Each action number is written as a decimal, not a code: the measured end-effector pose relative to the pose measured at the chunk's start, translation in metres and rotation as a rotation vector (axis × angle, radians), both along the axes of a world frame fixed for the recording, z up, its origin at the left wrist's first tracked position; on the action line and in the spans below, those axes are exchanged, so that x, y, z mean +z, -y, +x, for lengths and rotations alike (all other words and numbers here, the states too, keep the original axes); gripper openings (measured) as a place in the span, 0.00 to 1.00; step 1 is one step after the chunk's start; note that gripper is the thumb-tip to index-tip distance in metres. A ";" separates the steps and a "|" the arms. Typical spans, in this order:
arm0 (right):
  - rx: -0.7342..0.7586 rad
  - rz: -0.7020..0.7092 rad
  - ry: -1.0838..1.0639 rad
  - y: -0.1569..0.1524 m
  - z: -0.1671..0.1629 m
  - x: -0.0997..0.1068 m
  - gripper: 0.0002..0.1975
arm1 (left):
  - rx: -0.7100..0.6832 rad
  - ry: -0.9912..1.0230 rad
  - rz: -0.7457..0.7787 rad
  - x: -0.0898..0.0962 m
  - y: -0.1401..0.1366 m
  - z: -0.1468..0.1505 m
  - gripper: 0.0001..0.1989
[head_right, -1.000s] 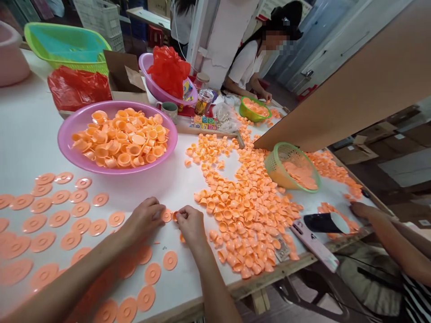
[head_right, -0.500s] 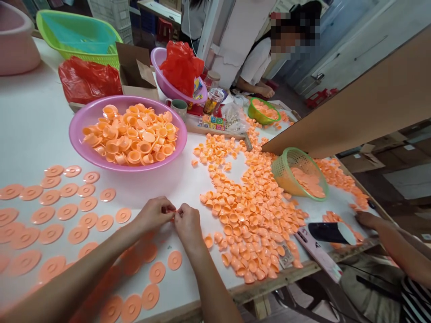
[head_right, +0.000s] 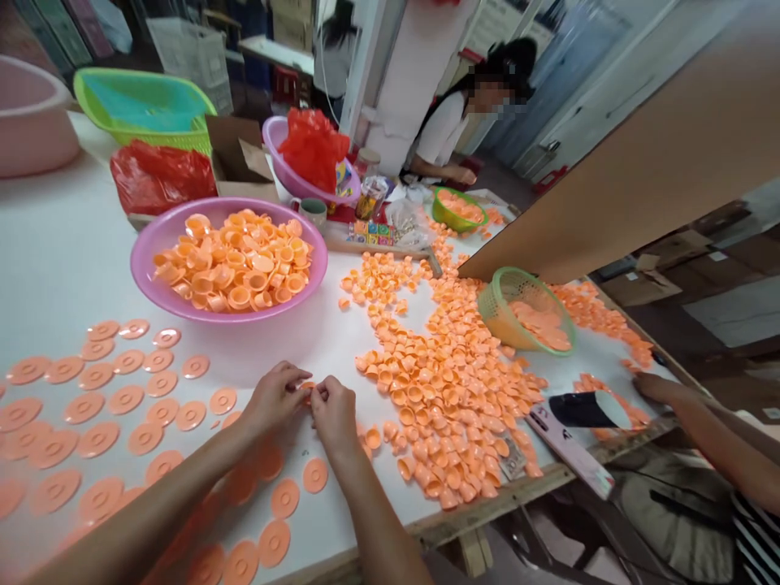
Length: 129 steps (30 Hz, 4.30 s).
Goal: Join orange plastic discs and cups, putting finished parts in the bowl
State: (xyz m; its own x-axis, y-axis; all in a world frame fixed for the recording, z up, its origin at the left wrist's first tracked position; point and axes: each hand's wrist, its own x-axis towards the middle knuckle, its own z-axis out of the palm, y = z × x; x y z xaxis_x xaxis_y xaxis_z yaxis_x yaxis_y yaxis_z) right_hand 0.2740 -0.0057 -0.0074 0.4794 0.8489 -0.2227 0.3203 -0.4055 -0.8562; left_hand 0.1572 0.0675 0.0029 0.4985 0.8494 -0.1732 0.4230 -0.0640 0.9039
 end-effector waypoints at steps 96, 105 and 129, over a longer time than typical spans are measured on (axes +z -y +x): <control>0.029 0.278 0.036 0.023 -0.027 0.013 0.13 | 0.070 0.412 -0.283 0.011 0.042 -0.033 0.13; 0.026 0.404 0.195 0.026 -0.048 0.017 0.10 | 0.087 0.298 0.122 0.030 0.052 -0.037 0.09; 0.113 -0.072 0.624 0.064 0.063 0.010 0.12 | -0.262 -0.329 0.532 0.051 -0.048 -0.078 0.09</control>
State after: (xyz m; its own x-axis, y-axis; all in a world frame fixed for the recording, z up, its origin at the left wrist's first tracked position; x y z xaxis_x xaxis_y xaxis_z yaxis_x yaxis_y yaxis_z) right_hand 0.3374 -0.0693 0.0029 0.4461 0.8949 0.0111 0.7938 -0.3900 -0.4667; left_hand 0.0795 0.1154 0.0544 0.6924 0.7193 0.0565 0.5808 -0.6021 0.5479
